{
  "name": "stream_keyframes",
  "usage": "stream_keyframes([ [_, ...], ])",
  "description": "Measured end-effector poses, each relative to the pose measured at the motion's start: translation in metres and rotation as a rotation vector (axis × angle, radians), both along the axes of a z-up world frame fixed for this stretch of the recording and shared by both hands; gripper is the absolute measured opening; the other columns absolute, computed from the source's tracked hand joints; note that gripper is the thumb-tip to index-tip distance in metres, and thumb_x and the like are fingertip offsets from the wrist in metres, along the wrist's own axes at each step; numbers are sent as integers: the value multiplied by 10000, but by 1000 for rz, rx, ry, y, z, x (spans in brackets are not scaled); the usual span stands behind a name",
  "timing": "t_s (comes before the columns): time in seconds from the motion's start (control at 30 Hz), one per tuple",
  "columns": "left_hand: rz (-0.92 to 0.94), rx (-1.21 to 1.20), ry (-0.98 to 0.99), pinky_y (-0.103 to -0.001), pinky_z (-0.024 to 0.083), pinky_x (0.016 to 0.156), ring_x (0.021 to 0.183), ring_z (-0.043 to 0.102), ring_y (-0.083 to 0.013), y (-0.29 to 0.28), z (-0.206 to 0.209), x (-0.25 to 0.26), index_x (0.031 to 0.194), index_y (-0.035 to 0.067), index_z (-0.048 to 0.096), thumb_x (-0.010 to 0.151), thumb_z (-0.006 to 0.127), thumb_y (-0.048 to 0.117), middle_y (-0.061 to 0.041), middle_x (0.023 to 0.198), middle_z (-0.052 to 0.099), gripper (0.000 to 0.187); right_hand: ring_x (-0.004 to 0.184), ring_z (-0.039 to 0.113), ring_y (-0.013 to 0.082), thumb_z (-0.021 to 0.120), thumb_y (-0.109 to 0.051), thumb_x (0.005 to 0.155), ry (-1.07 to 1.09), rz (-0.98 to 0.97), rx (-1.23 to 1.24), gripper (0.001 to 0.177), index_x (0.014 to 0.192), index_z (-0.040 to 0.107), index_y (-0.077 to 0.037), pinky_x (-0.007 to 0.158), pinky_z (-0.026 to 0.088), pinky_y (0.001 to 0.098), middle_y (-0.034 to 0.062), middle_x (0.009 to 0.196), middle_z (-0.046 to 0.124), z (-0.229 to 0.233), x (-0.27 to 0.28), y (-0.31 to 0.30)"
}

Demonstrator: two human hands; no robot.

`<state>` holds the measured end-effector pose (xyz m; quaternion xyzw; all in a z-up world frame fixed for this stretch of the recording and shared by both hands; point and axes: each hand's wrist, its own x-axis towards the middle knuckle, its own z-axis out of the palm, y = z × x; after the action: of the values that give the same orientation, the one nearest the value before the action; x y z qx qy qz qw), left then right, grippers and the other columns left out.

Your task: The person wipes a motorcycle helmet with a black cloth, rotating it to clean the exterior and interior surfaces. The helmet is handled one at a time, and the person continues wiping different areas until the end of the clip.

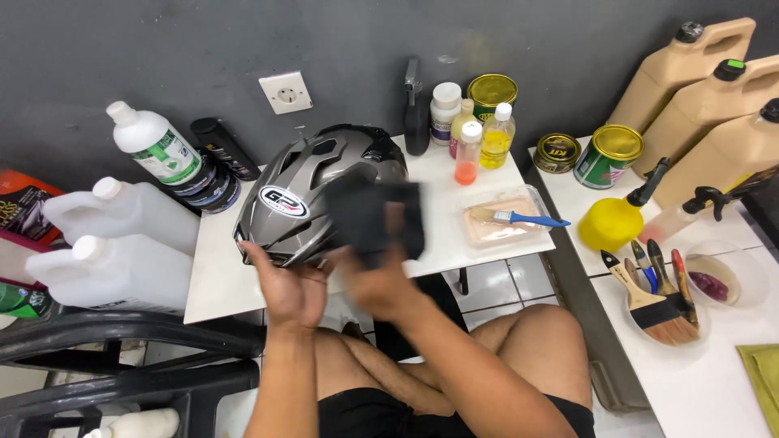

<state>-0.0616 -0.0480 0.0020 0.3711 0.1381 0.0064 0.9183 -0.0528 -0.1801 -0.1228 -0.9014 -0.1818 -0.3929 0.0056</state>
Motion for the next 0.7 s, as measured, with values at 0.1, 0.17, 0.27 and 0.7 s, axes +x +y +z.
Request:
stream_keyframes([
  [0.1,-84,212,-143,-245,443,1082,1286,567,-156,1,-24,3,1412,44,534,1044,341,380,-93,1304,613,534,1375,500,352,516,-448,941,80,520,459,422,1114,738,-133,1175,70,668,158,933,769,92,10,46],
  [0.17,-75,144,-159,-395,500,999,1182,618,-266,9,-43,18,1356,97,554,1021,328,477,-123,1258,643,554,1390,508,145,503,-505,969,49,566,485,434,1340,615,-307,1236,172,408,-64,1365,657,76,28,58],
  [0.27,-35,33,-176,-621,579,874,1026,690,-432,24,-63,32,1271,176,586,987,312,623,-168,1190,686,596,1423,426,150,450,-494,953,70,509,517,483,1351,592,-259,1240,23,406,-33,1395,610,66,68,10],
  [0.7,40,84,-131,-574,599,864,995,704,-353,28,-71,38,1262,154,589,1001,364,597,-83,1162,690,561,1464,412,153,560,-420,890,116,560,460,558,1424,542,-260,1246,148,448,-69,1520,505,54,33,58],
])
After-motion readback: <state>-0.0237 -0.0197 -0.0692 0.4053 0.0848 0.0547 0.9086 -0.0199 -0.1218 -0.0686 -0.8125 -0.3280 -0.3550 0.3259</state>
